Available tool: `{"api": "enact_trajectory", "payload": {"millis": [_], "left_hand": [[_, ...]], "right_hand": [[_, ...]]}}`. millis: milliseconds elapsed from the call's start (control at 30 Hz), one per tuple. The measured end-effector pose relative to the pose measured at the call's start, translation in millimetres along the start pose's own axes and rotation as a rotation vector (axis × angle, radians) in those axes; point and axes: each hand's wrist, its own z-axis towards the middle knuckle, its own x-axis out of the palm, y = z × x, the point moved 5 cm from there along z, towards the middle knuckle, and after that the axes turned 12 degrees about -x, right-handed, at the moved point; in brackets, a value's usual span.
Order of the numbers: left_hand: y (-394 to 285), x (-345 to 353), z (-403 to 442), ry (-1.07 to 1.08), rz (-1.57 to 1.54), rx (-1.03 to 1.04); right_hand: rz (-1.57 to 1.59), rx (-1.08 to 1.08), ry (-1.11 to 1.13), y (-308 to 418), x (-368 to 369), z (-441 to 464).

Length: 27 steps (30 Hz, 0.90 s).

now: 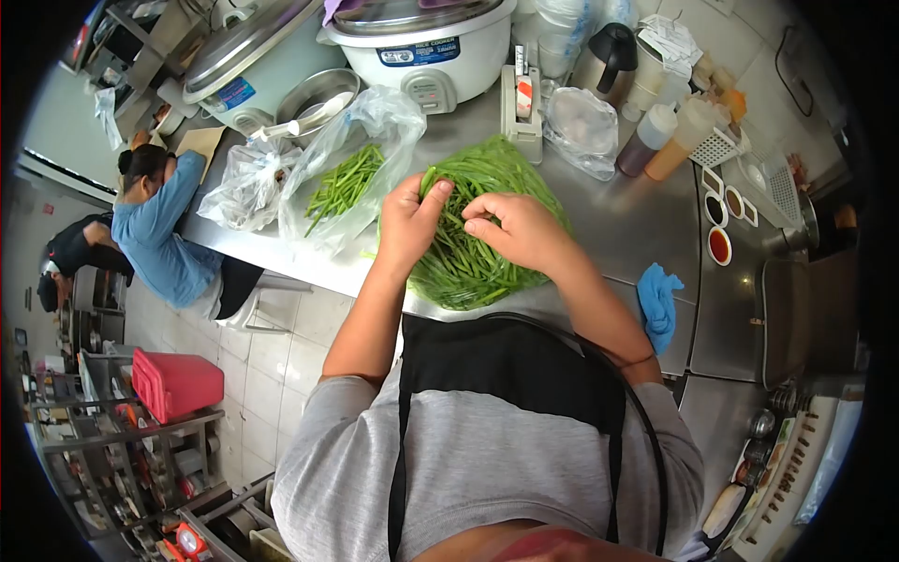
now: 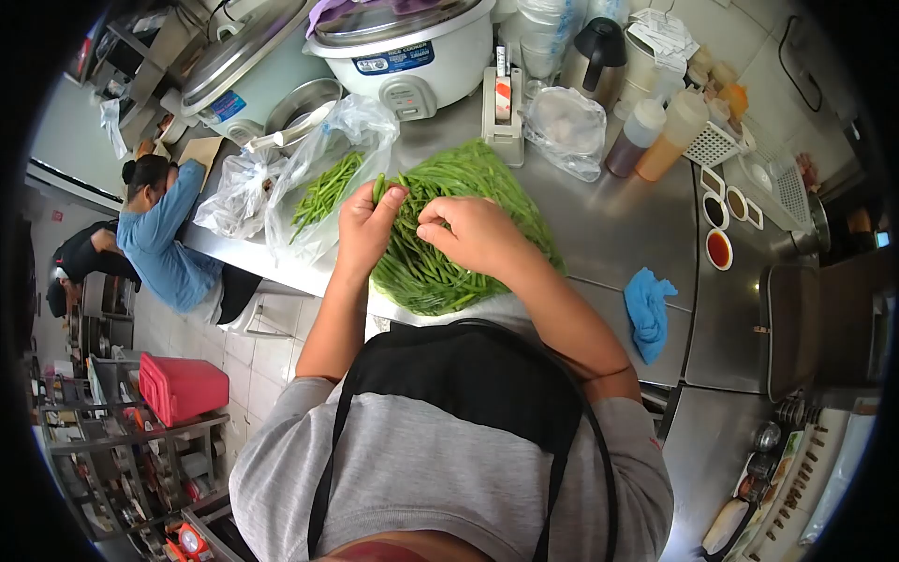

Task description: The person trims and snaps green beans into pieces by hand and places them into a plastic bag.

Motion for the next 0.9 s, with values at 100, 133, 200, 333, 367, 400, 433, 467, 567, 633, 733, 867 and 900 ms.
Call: {"api": "enact_trajectory", "payload": {"millis": [100,133,200,333,367,400,433,467,567,633,733,867,900], "left_hand": [[-3.0,2.1,-2.6,0.024,-0.045,-0.037],[-2.8,3.8,-3.7,0.037,-0.034,-0.039],[-1.8,5.8,-7.1,0.059,-0.013,-0.040],[-21.8,20.6,-17.6,0.119,0.096,0.294],[-21.5,18.5,-18.4,0.093,0.070,0.293],[-21.3,16.0,-18.6,0.068,0.045,0.292],[-21.2,13.6,-18.0,0.045,0.020,0.292],[-17.6,10.8,-14.5,0.059,-0.046,0.208],[-5.2,3.9,-8.7,0.078,-0.247,-0.024],[2.8,2.6,-6.0,0.063,-0.385,-0.143],[5.9,5.2,-4.3,0.088,-0.384,-0.122],[5.5,7.1,-4.8,0.080,-0.379,-0.122],[4.9,8.0,-6.2,0.084,-0.350,-0.096]], "right_hand": [[0.083,0.076,-0.030,-5.0,5.5,-1.2],[0.080,0.123,-0.046,-7.1,4.6,-1.9],[-0.031,0.139,-0.132,-10.2,-2.0,-2.0],[-0.367,0.031,-0.308,-19.7,-8.7,1.2],[-0.430,0.011,-0.327,-22.4,-8.7,0.3],[-0.412,0.047,-0.315,-28.5,-7.5,-1.5],[-0.395,0.085,-0.305,-34.6,-7.0,-3.7],[-0.378,0.122,-0.295,-39.1,-7.4,-5.3],[-0.185,0.276,-0.066,-30.7,-8.4,-9.2],[0.194,0.213,-0.141,-38.7,6.7,-11.7],[0.419,0.156,-0.099,-29.3,12.7,-7.6],[0.381,0.074,-0.115,-25.0,16.1,-4.6],[0.367,0.060,-0.113,-25.1,17.0,-3.8]]}}
